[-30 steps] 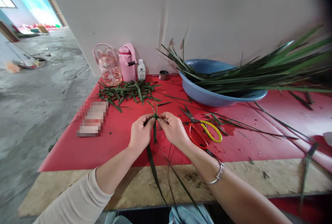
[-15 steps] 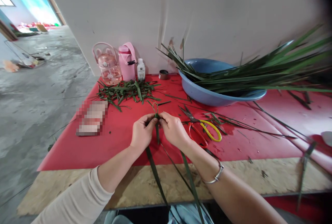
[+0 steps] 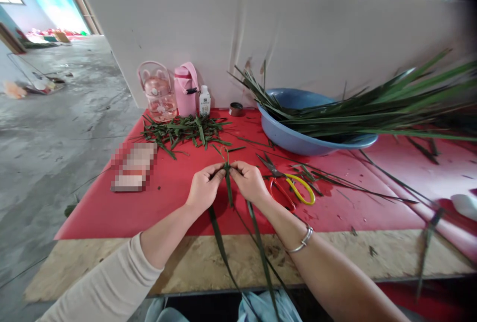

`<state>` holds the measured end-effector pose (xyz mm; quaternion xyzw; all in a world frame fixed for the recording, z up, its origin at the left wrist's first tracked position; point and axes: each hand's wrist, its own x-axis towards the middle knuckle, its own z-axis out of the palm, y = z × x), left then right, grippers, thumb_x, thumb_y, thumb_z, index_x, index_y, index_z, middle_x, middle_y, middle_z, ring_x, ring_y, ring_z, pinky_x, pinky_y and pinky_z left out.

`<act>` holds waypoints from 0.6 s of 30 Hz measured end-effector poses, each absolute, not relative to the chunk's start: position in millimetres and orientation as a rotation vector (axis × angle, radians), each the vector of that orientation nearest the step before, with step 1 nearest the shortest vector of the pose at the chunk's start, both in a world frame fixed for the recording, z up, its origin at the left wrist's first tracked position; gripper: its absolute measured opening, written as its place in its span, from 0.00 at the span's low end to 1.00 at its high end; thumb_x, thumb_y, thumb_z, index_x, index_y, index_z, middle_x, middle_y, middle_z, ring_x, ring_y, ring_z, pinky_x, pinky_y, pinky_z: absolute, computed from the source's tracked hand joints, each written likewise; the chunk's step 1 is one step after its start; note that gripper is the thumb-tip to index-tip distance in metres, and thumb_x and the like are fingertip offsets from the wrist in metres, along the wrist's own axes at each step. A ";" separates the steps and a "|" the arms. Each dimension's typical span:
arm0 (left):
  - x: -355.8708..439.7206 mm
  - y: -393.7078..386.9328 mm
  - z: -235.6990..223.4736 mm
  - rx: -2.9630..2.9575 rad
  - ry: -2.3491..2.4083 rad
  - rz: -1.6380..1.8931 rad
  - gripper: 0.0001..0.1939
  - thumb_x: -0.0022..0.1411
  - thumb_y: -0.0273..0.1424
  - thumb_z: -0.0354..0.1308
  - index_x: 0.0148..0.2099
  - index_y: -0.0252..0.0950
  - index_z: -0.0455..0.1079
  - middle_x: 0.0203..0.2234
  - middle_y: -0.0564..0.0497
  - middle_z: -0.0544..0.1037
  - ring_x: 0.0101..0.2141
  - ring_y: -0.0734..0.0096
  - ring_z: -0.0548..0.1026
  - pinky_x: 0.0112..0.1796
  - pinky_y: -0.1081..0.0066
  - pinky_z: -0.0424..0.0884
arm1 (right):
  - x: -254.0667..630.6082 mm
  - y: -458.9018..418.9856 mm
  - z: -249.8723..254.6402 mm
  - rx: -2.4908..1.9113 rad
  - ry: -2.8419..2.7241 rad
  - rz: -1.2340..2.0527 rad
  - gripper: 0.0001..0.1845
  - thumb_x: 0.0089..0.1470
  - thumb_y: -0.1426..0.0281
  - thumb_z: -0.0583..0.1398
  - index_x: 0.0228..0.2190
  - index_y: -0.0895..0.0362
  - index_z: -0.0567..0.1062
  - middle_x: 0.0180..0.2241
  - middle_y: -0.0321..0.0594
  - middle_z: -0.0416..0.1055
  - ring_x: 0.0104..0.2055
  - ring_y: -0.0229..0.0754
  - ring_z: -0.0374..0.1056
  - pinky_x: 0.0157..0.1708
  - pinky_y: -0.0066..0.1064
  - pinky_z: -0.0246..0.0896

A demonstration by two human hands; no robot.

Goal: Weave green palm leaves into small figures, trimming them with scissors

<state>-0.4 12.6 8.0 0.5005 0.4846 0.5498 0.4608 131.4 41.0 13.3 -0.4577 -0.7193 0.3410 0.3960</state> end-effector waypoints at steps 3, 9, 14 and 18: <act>-0.2 12.6 6.5 1.223 1.212 1.333 0.14 0.52 0.32 0.57 0.42 0.33 0.71 0.34 0.48 0.77 0.37 0.68 0.73 0.40 0.71 0.66 | 131.9 39.1 14.9 -1.160 -1.779 0.836 0.08 0.51 0.69 0.54 0.28 0.59 0.73 0.25 0.37 0.71 0.28 0.37 0.65 0.30 0.26 0.58; -2.3 10.6 7.1 1.195 1.271 1.367 0.12 0.52 0.36 0.57 0.35 0.32 0.73 0.29 0.48 0.77 0.31 0.69 0.73 0.34 0.72 0.66 | 128.9 31.3 18.8 -1.065 -1.759 0.868 0.09 0.53 0.68 0.54 0.32 0.59 0.73 0.26 0.37 0.71 0.27 0.37 0.66 0.29 0.25 0.60; -3.2 9.1 11.8 1.228 1.209 1.421 0.13 0.53 0.34 0.56 0.39 0.33 0.74 0.32 0.47 0.78 0.35 0.66 0.74 0.39 0.70 0.67 | 127.8 32.7 18.3 -1.058 -1.777 0.851 0.11 0.53 0.67 0.54 0.31 0.58 0.75 0.26 0.38 0.72 0.28 0.38 0.66 0.30 0.27 0.60; -3.0 8.3 11.1 1.204 1.199 1.397 0.13 0.53 0.34 0.56 0.39 0.34 0.75 0.31 0.48 0.79 0.35 0.66 0.74 0.39 0.69 0.67 | 127.8 34.3 16.3 -1.119 -1.843 0.784 0.11 0.54 0.66 0.54 0.30 0.58 0.75 0.25 0.38 0.72 0.28 0.39 0.66 0.30 0.28 0.60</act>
